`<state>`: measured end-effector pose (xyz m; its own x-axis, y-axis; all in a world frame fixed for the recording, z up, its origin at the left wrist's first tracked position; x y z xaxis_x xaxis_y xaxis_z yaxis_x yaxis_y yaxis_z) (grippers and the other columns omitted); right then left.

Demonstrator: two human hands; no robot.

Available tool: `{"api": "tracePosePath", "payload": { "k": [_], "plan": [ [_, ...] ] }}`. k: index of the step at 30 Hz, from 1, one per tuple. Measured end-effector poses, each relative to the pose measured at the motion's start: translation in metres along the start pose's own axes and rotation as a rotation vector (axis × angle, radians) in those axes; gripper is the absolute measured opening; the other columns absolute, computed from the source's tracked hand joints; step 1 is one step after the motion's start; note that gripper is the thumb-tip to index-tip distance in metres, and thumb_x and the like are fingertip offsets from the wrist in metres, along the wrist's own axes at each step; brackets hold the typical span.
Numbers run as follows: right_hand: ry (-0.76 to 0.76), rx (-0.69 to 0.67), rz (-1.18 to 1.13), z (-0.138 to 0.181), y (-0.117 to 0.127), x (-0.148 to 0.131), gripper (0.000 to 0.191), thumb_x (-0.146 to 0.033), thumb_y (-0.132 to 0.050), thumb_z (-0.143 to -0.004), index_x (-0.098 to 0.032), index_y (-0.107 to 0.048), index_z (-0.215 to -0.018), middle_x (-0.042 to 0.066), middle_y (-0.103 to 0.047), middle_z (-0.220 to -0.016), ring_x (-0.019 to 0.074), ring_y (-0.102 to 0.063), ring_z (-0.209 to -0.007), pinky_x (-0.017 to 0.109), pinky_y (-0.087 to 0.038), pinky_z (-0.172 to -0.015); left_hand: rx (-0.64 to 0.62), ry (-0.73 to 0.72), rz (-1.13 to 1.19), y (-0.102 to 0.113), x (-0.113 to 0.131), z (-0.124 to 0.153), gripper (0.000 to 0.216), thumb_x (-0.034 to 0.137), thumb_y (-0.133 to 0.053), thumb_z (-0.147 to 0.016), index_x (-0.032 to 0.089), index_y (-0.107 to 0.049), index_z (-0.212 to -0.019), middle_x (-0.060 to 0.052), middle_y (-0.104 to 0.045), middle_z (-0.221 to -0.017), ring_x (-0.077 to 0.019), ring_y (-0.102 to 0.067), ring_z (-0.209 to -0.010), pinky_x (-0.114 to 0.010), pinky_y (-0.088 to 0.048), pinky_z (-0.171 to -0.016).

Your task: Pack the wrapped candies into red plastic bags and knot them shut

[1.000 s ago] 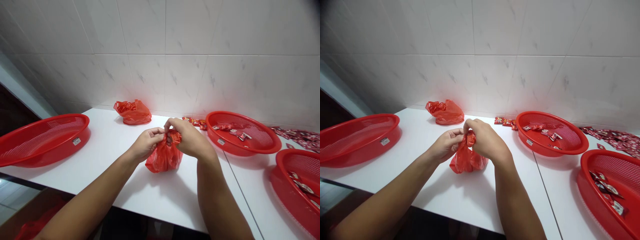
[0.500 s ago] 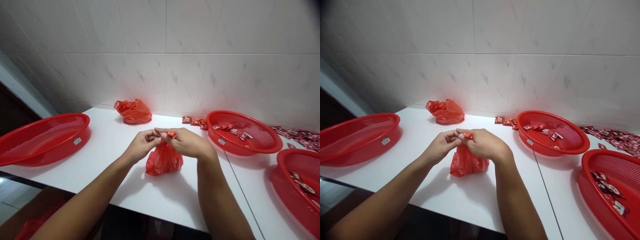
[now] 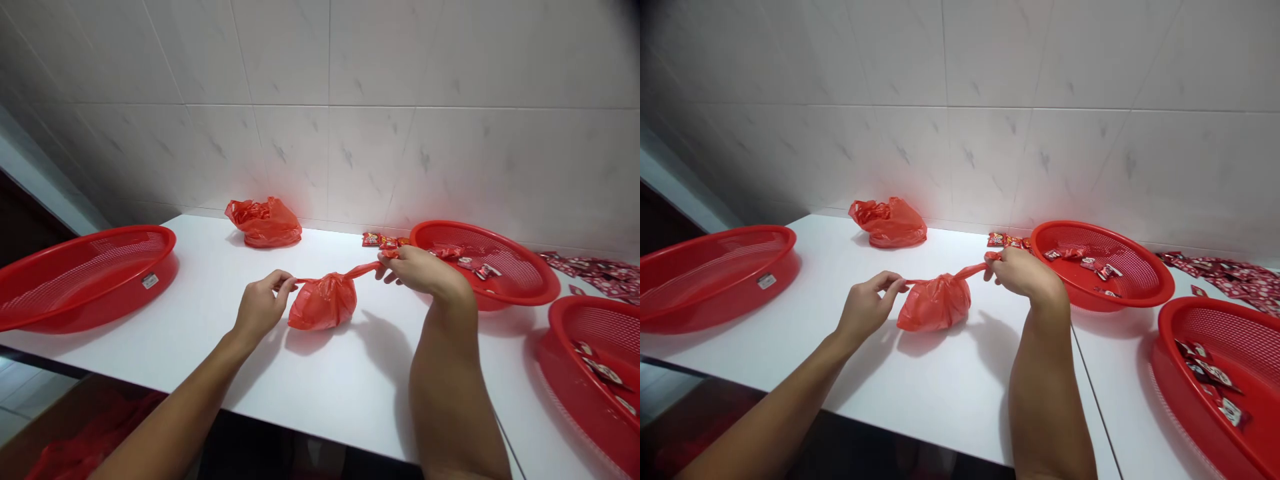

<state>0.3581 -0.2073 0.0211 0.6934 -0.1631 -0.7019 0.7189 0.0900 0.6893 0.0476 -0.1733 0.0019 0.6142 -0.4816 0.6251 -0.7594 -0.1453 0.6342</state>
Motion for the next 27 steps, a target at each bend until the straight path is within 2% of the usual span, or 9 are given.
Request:
{"api": "tracePosePath", "payload": {
  "k": [5,8,10,14,16,19,21,24,27],
  "plan": [
    [0.35,-0.278,-0.208,0.021,-0.052,-0.074,0.043,-0.052,-0.052,-0.108,-0.02,-0.079,-0.101,0.01,-0.078,-0.124,0.018,-0.078,-0.086,0.025,-0.058,-0.067,0.162,-0.127,0.176,0.019,0.054,-0.001,0.017,0.036,-0.066,-0.101,0.022,-0.073,-0.095,-0.001,-0.08,-0.092,-0.0186,-0.077,-0.089,-0.031,-0.06,-0.086],
    [0.447,-0.496,-0.228,0.026,-0.093,-0.102,0.038,-0.052,-0.06,-0.105,-0.019,-0.078,-0.1,0.008,-0.081,-0.112,0.0178,-0.078,-0.087,0.026,-0.06,-0.075,0.144,-0.187,0.305,0.014,0.076,0.002,0.018,0.038,-0.064,-0.103,0.022,-0.072,-0.106,-0.005,-0.08,-0.103,-0.0202,-0.077,-0.095,-0.035,-0.062,-0.089],
    [0.474,-0.602,-0.223,0.027,-0.111,-0.108,0.036,-0.049,-0.062,-0.104,-0.018,-0.078,-0.094,0.007,-0.082,-0.102,0.0186,-0.078,-0.092,0.028,-0.061,-0.086,0.1,-0.194,0.435,0.008,0.076,0.007,0.034,0.042,-0.06,-0.105,0.023,-0.061,-0.134,-0.01,-0.077,-0.122,-0.0243,-0.074,-0.115,-0.041,-0.06,-0.099],
    [0.431,-0.614,-0.302,0.025,-0.112,-0.105,0.032,-0.041,-0.062,-0.103,-0.016,-0.079,-0.091,0.008,-0.082,-0.097,0.0196,-0.079,-0.093,0.032,-0.061,-0.092,-0.137,-0.132,0.519,-0.021,0.057,0.026,0.091,0.059,-0.066,-0.098,0.03,-0.015,-0.167,-0.017,-0.06,-0.153,-0.0323,-0.06,-0.14,-0.054,-0.05,-0.115],
    [0.433,-0.612,-0.314,0.03,-0.111,-0.108,0.033,-0.04,-0.062,-0.103,-0.016,-0.078,-0.089,0.008,-0.082,-0.095,0.0194,-0.079,-0.09,0.032,-0.061,-0.091,-0.326,-0.038,0.425,-0.044,0.043,0.043,0.101,0.056,-0.084,-0.082,0.03,-0.029,-0.162,-0.015,-0.064,-0.146,-0.0352,-0.067,-0.129,-0.052,-0.056,-0.106],
    [0.529,-0.607,-0.135,0.044,-0.116,-0.121,0.035,-0.039,-0.06,-0.104,-0.019,-0.078,-0.083,0.005,-0.081,-0.089,0.0178,-0.075,-0.084,0.029,-0.058,-0.082,-0.535,0.088,0.297,-0.071,0.027,0.073,0.056,0.038,-0.085,-0.078,0.026,-0.063,-0.129,-0.007,-0.076,-0.113,-0.0308,-0.074,-0.1,-0.043,-0.061,-0.084],
    [0.619,-0.561,0.025,0.055,-0.114,-0.13,0.036,-0.04,-0.059,-0.104,-0.021,-0.079,-0.082,0.003,-0.08,-0.084,0.0175,-0.072,-0.079,0.029,-0.053,-0.074,-0.597,0.12,0.292,-0.078,0.019,0.09,0.026,0.03,-0.073,-0.083,0.024,-0.069,-0.108,-0.004,-0.076,-0.1,-0.0275,-0.073,-0.091,-0.038,-0.061,-0.077],
    [0.699,-0.473,0.065,0.069,-0.096,-0.133,0.032,-0.044,-0.057,-0.105,-0.024,-0.082,-0.102,0.002,-0.081,-0.098,0.0192,-0.073,-0.09,0.03,-0.054,-0.08,-0.626,0.173,0.339,-0.069,-0.003,0.111,0.017,0.026,-0.064,-0.084,0.026,-0.071,-0.1,-0.003,-0.077,-0.103,-0.0267,-0.073,-0.096,-0.036,-0.061,-0.083],
    [0.664,-0.328,-0.024,0.076,-0.058,-0.115,0.034,-0.048,-0.06,-0.105,-0.027,-0.079,-0.124,0.004,-0.08,-0.12,0.0221,-0.074,-0.108,0.034,-0.058,-0.094,-0.491,0.31,0.347,-0.031,-0.048,0.126,0.024,0.033,-0.063,-0.086,0.027,-0.073,-0.107,-0.002,-0.079,-0.109,-0.0286,-0.073,-0.103,-0.037,-0.061,-0.09]
  ]
}}
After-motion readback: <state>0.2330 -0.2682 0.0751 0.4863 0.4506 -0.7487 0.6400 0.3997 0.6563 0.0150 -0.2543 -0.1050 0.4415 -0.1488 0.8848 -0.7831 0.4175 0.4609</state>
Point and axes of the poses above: each hand's wrist, its own z-axis away from the middle knuckle, its own y-axis out of the back of the hand, x = y × z, the point moved 10 cm from there along -z, towards the middle knuckle
